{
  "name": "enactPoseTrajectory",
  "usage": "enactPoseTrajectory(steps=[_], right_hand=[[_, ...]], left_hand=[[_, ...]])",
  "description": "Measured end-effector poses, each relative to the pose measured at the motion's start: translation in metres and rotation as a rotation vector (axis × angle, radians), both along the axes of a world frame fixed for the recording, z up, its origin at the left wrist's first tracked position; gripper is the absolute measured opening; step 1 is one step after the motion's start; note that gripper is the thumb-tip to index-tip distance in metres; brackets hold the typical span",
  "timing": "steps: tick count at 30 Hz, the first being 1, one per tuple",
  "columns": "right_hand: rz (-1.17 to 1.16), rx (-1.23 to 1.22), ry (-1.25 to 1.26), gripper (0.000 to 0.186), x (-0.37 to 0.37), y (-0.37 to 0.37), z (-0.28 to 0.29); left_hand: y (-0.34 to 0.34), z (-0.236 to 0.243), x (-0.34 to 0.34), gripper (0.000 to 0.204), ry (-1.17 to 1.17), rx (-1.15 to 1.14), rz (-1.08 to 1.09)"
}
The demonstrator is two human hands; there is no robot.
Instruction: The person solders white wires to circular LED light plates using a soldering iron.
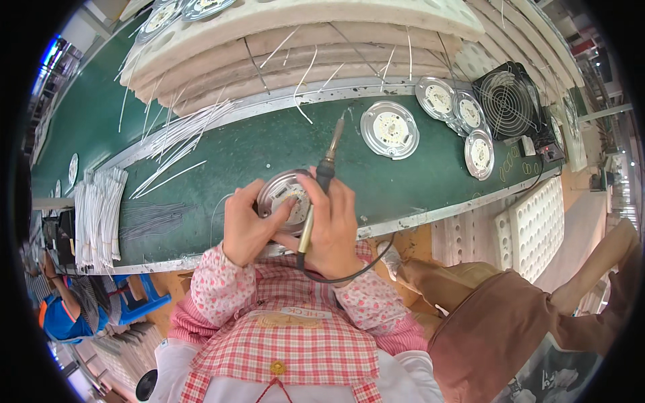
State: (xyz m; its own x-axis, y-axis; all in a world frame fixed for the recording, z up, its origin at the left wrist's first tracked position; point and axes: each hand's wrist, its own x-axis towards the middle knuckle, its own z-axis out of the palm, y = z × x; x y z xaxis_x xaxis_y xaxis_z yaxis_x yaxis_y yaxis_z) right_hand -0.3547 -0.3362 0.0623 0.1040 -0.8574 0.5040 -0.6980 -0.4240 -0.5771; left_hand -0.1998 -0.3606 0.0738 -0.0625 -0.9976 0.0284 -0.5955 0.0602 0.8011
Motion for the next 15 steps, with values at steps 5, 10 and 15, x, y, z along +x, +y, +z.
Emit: enactPoseTrajectory(steps=[5, 10, 15], right_hand=[[0.085, 0.099, 0.139, 0.068, -0.028, 0.000, -0.004], [0.132, 0.035, 0.150, 0.035, -0.059, 0.008, 0.004], [0.181, 0.298, -0.215, 0.015, -0.069, 0.015, 0.027]], left_hand=[[-0.019, -0.004, 0.006, 0.033, -0.124, -0.128, -0.022], [-0.008, -0.012, 0.029, 0.018, -0.307, -0.384, -0.125], [-0.005, -0.011, 0.023, 0.007, -0.202, -0.423, -0.298]])
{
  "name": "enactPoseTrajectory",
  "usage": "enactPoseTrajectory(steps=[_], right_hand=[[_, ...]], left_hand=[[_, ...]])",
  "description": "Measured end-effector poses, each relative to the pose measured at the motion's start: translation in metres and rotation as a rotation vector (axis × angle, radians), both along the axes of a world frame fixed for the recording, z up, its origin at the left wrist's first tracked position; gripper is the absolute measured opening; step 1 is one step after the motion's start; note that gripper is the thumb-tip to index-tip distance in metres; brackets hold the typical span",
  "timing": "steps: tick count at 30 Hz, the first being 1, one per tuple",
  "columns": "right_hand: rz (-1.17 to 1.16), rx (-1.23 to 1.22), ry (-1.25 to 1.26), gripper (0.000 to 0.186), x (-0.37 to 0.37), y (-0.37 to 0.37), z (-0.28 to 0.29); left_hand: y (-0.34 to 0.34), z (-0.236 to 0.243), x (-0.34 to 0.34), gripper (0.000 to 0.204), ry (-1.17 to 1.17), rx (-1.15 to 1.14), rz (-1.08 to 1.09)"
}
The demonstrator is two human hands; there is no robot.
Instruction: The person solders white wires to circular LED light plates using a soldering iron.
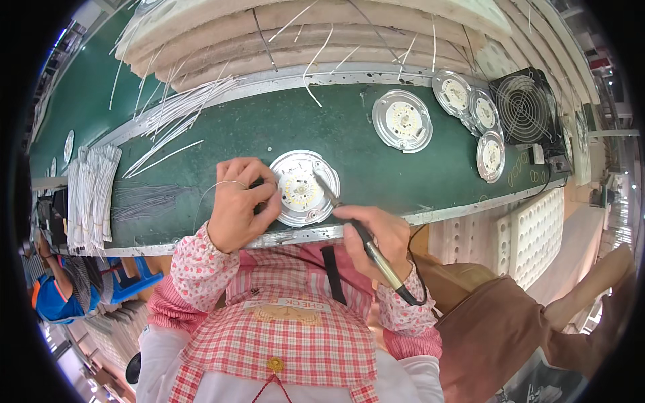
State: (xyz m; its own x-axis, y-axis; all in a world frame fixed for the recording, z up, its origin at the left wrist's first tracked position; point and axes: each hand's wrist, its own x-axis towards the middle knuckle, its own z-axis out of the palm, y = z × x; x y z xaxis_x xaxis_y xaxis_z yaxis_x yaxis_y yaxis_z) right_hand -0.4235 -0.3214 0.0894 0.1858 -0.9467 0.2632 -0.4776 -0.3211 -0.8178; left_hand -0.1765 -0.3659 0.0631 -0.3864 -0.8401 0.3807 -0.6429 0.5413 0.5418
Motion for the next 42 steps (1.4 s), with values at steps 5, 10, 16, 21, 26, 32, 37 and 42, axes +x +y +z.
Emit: enactPoseTrajectory(steps=[5, 10, 16, 21, 26, 32, 37, 42], right_hand=[[0.157, -0.087, -0.001, 0.020, -0.002, -0.012, -0.005], [0.214, -0.073, 0.023, 0.018, -0.001, -0.017, 0.000], [0.225, -0.062, 0.060, 0.018, -0.001, -0.015, 0.003], [0.065, 0.341, -0.129, 0.020, -0.001, -0.008, 0.008], [0.156, 0.332, -0.120, 0.023, -0.011, -0.019, 0.003], [0.131, 0.397, -0.309, 0.023, -0.021, -0.017, -0.015], [0.062, 0.409, -0.330, 0.023, -0.017, -0.009, -0.019], [-0.067, 0.343, -0.398, 0.025, -0.008, 0.002, -0.015]], left_hand=[[-0.005, -0.003, -0.007, 0.009, -0.008, 0.026, -0.054], [-0.008, -0.004, -0.007, 0.010, -0.043, 0.039, -0.092], [-0.011, -0.006, -0.009, 0.011, -0.088, 0.037, -0.110], [-0.013, -0.008, -0.012, 0.013, -0.140, 0.004, -0.109], [-0.016, -0.012, -0.014, 0.013, -0.136, -0.023, -0.112], [0.002, -0.009, -0.002, 0.034, -0.095, -0.068, -0.075], [0.011, -0.011, 0.005, 0.058, -0.276, -0.153, -0.144], [0.010, -0.008, 0.010, 0.057, -0.338, -0.156, -0.174]])
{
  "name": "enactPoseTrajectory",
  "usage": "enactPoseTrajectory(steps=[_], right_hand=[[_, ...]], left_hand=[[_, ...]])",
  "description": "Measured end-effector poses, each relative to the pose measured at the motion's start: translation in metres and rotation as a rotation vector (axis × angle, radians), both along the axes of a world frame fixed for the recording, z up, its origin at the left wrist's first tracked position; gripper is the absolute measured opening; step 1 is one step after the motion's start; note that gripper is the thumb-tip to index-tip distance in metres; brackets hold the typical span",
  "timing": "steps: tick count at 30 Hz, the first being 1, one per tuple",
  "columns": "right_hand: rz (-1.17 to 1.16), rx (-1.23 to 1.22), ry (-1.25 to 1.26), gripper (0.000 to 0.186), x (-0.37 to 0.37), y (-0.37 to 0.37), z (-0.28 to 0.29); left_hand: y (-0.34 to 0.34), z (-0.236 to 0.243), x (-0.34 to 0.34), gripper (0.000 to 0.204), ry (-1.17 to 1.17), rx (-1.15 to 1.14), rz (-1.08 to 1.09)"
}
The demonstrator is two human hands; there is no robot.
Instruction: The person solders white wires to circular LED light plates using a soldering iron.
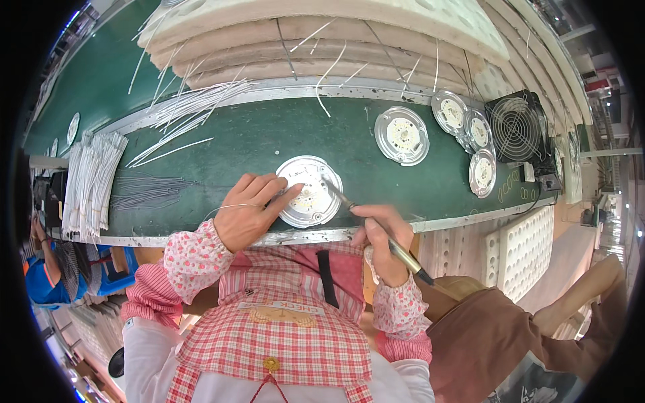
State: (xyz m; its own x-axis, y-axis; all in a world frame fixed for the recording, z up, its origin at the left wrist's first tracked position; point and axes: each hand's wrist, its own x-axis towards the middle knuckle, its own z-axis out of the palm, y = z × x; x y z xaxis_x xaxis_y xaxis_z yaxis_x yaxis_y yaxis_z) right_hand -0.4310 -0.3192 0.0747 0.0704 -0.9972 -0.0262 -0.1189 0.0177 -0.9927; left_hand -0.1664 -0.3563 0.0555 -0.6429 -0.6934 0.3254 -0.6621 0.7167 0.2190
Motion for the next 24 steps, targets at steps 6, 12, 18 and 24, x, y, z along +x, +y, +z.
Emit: enactPoseTrajectory(steps=[6, 12, 18, 24], right_hand=[[0.129, -0.449, 0.757, 0.096, 0.055, -0.015, -0.008], [0.035, -0.460, 0.874, 0.094, 0.029, 0.024, -0.010], [0.055, -0.411, 0.709, 0.049, 0.000, 0.039, -0.004], [-0.178, 0.060, 0.410, 0.033, 0.026, 0.006, 0.016]], left_hand=[[0.002, -0.003, -0.004, 0.055, -0.015, -0.036, 0.011], [-0.029, 0.005, 0.055, 0.028, -0.020, -0.096, 0.499], [-0.052, 0.011, 0.098, 0.011, 0.255, 0.194, 0.468], [-0.022, 0.056, 0.021, 0.011, 0.642, 0.308, 0.313]])
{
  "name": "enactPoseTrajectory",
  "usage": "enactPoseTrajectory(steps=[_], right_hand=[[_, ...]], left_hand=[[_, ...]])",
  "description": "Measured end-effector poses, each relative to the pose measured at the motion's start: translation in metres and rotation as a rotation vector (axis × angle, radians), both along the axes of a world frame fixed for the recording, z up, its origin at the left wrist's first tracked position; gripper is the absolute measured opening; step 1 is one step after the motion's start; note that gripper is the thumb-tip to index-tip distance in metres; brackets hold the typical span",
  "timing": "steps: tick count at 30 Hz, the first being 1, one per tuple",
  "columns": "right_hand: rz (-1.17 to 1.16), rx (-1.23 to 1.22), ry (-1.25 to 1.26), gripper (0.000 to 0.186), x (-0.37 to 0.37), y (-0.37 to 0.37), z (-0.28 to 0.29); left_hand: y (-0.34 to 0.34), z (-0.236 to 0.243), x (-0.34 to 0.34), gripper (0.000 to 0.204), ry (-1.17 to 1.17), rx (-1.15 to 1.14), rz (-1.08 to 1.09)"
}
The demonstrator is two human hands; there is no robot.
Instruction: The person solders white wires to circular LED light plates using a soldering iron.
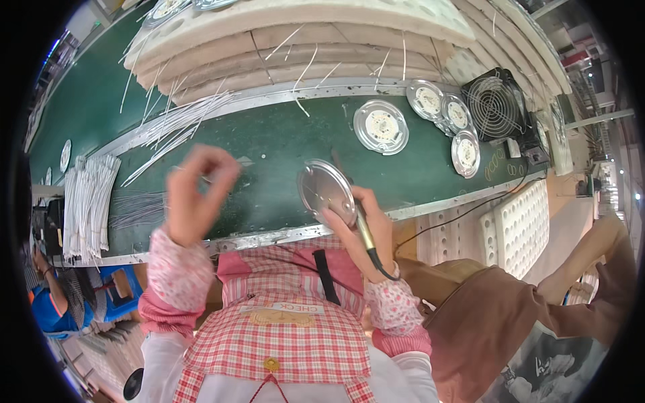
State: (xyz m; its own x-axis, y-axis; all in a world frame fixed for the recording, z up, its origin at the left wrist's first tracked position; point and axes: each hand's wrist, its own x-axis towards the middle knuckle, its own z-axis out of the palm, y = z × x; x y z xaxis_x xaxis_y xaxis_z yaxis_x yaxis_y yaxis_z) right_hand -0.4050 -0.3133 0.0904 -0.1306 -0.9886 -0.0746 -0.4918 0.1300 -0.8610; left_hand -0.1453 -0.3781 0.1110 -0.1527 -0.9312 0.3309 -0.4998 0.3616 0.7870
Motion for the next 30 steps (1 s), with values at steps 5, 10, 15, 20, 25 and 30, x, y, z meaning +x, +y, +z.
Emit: enactPoseTrajectory(steps=[5, 10, 15, 20, 25, 30], right_hand=[[-0.029, -0.227, -0.060, 0.037, 0.006, -0.001, -0.018], [0.004, -0.301, 0.000, 0.037, 0.008, 0.001, -0.015], [0.038, -0.392, 0.063, 0.037, 0.011, -0.001, -0.014], [0.020, -0.437, 0.176, 0.043, 0.021, 0.005, -0.007], [0.241, -0.407, 0.149, 0.068, 0.018, 0.017, 0.011], [0.380, -0.415, 0.036, 0.113, -0.011, -0.020, -0.009]], left_hand=[[0.022, -0.029, -0.066, 0.012, 0.008, 0.013, -0.158], [0.024, -0.036, -0.077, 0.012, 0.082, 0.017, -0.182], [0.024, -0.030, -0.073, 0.014, -0.076, -0.132, -0.178], [0.028, -0.031, -0.076, 0.018, -0.136, -0.258, -0.166], [0.028, -0.037, -0.057, 0.022, -0.086, -0.114, -0.261], [0.017, -0.043, -0.048, 0.015, 0.100, 0.205, -0.312]])
